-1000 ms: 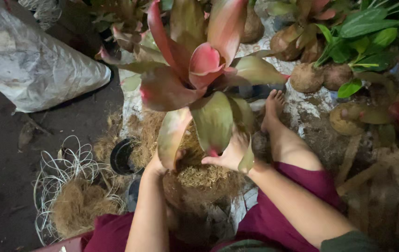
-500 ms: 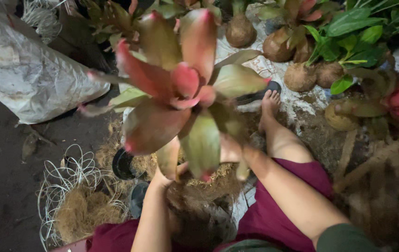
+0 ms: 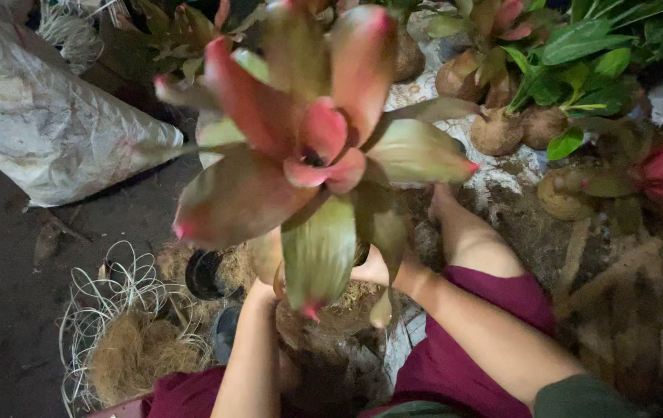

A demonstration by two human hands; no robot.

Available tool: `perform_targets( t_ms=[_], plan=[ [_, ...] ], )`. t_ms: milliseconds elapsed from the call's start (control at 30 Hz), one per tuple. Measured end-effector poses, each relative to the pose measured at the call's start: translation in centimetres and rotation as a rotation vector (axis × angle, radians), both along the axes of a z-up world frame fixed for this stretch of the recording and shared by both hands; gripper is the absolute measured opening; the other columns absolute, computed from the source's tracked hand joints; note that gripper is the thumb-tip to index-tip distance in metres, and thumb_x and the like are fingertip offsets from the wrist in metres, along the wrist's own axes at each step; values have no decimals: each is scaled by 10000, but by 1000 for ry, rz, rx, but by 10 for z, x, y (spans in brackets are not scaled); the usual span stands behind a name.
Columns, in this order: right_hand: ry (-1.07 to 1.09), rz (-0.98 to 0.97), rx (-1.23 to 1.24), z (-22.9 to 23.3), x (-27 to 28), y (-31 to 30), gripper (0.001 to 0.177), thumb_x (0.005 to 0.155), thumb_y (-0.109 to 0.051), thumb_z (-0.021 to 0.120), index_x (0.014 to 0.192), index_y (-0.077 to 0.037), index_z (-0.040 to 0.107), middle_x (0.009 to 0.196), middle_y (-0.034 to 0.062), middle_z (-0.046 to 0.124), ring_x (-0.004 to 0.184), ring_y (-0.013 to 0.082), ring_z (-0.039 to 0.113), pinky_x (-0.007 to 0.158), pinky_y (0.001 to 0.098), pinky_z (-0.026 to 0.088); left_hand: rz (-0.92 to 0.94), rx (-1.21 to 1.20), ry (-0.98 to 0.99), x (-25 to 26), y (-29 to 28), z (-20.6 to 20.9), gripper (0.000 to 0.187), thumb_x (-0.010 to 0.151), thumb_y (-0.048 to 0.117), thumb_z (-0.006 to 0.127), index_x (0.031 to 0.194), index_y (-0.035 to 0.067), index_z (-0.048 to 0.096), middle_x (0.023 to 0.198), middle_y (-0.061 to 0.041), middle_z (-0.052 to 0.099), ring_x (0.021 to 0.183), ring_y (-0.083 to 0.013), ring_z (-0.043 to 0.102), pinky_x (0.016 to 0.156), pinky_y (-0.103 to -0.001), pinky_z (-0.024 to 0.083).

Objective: The person prepares a coconut husk base by hand, places a bromeliad plant on top, and secures it using white string. The person then uses red-handled shears to trim the plant's leaves.

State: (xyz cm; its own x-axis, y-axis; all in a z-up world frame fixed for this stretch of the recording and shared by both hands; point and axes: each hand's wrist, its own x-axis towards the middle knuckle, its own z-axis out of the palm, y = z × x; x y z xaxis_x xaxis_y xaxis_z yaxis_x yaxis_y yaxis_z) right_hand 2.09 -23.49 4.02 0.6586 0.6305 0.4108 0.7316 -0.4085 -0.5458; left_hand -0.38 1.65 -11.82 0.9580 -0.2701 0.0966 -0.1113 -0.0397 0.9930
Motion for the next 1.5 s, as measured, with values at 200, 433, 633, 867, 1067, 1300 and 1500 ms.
perform_targets(
  t_ms=[200, 433, 633, 867, 1067, 1300, 1500],
  plan=[
    [134, -113, 58, -14, -2, 8, 817, 701, -438, 888, 1363, -61, 592, 1339, 160, 642, 1251, 336, 620, 1118, 442, 471, 116, -43, -50, 9, 4, -17, 713, 795, 248, 848, 1402, 35, 542, 1304, -99, 611, 1187, -215, 578, 1014, -381, 502],
    [-135, -310, -114, 11, -7, 7, 1107, 490, -510, 949, 1367, 13, 520, 1356, 255, 559, 1251, 458, 546, 1090, 514, 409, 97, -31, -165, 8, 5, -18, 751, 788, 264, 867, 1412, 31, 521, 1341, -124, 609, 1228, -230, 582, 1048, -391, 499],
    [153, -355, -297, 2, -3, 11, 968, 547, -594, 917, 1325, -123, 588, 1324, 136, 640, 1219, 354, 617, 1071, 465, 474, 628, 173, -2, -21, -35, 32, 703, 768, 242, 899, 1302, -31, 533, 1242, -186, 629, 1170, -292, 604, 1017, -404, 499],
    [85, -453, -346, -14, -1, 15, 1097, 473, -593, 950, 1370, -108, 543, 1311, 184, 603, 1220, 391, 562, 1017, 523, 446, 719, -48, -106, -44, -55, 67, 654, 867, 175, 799, 1412, -15, 493, 1410, -154, 589, 1316, -249, 539, 1120, -377, 397],
    [59, -481, -383, -21, -1, 15, 1218, 451, -651, 945, 1421, -98, 459, 1394, 208, 518, 1276, 409, 480, 1057, 543, 392, 778, -415, 318, -60, -52, 72, 469, 949, 191, 724, 1382, 38, 627, 1180, -65, 647, 1044, -189, 568, 918, -333, 448],
    [122, -498, -380, -21, -1, 16, 1262, 468, -659, 936, 1445, -61, 406, 1402, 230, 496, 1313, 407, 456, 1079, 537, 377, 967, -883, 556, -63, -32, 89, 398, 1006, 263, 447, 1354, 120, 574, 1058, -4, 739, 961, -153, 658, 824, -283, 494],
    [198, -503, -419, -19, -1, 16, 1296, 486, -657, 930, 1483, -62, 353, 1437, 224, 450, 1336, 407, 417, 1086, 555, 355, 953, -991, 474, -60, -12, 95, 393, 1028, 349, 534, 1324, 112, 641, 964, 3, 641, 912, -152, 632, 798, -298, 502]
  ],
)
